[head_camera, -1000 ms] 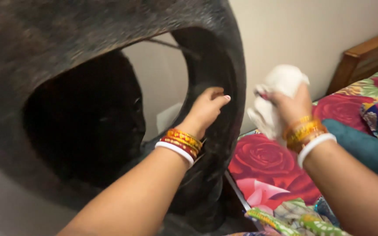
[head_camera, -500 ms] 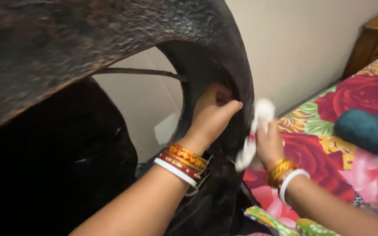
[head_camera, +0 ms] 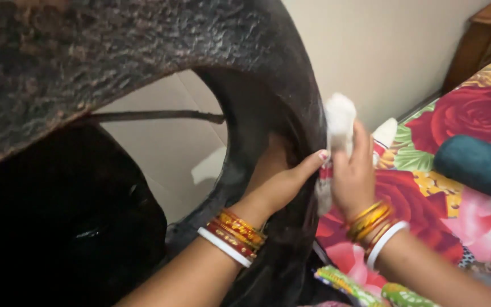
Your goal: Cleaning a large decorative sculpture with a buddha head using a spray bottle and cloth.
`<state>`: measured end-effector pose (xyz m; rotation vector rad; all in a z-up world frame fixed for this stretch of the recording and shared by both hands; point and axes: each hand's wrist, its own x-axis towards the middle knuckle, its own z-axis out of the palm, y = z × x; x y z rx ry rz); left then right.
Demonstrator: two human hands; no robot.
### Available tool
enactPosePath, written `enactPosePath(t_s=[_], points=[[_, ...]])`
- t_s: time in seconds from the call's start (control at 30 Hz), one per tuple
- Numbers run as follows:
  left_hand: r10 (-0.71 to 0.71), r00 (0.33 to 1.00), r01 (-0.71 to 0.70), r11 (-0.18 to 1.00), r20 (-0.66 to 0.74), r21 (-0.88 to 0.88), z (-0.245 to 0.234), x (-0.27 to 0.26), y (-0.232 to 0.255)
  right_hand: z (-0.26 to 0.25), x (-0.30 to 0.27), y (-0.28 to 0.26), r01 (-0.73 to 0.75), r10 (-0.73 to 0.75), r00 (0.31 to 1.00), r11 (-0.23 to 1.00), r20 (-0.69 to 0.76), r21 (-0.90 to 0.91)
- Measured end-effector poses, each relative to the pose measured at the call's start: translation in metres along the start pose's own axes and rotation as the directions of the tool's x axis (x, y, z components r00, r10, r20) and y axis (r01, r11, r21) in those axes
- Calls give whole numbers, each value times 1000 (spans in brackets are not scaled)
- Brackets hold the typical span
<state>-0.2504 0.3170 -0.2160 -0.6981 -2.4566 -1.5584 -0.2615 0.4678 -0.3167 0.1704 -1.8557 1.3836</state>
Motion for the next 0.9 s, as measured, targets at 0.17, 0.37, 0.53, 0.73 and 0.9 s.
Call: enactPosePath(t_s=[0.17, 0.37, 0.53, 0.73, 0.9], points=[[-165, 985, 171, 927, -46, 333, 8, -1, 6, 43, -159, 110, -240, 273, 959, 922, 71, -304], [-233, 969, 248, 917, -85, 312, 8, -9, 18, 47, -168, 122, -403, 449, 890, 857, 82, -322], [-127, 986, 152, 944, -104, 293, 12, -36, -20, 37, -202, 138, -709, 837, 441, 546, 323, -446], [-94, 975, 159, 928, -200, 338, -40, -122, 16, 22, -197, 41, -859, 736, 172, 437, 655, -266], [-40, 935, 202, 878, -353, 435, -111, -209, 93, 37, -148, -125, -901, 665, 257, 427, 702, -75]])
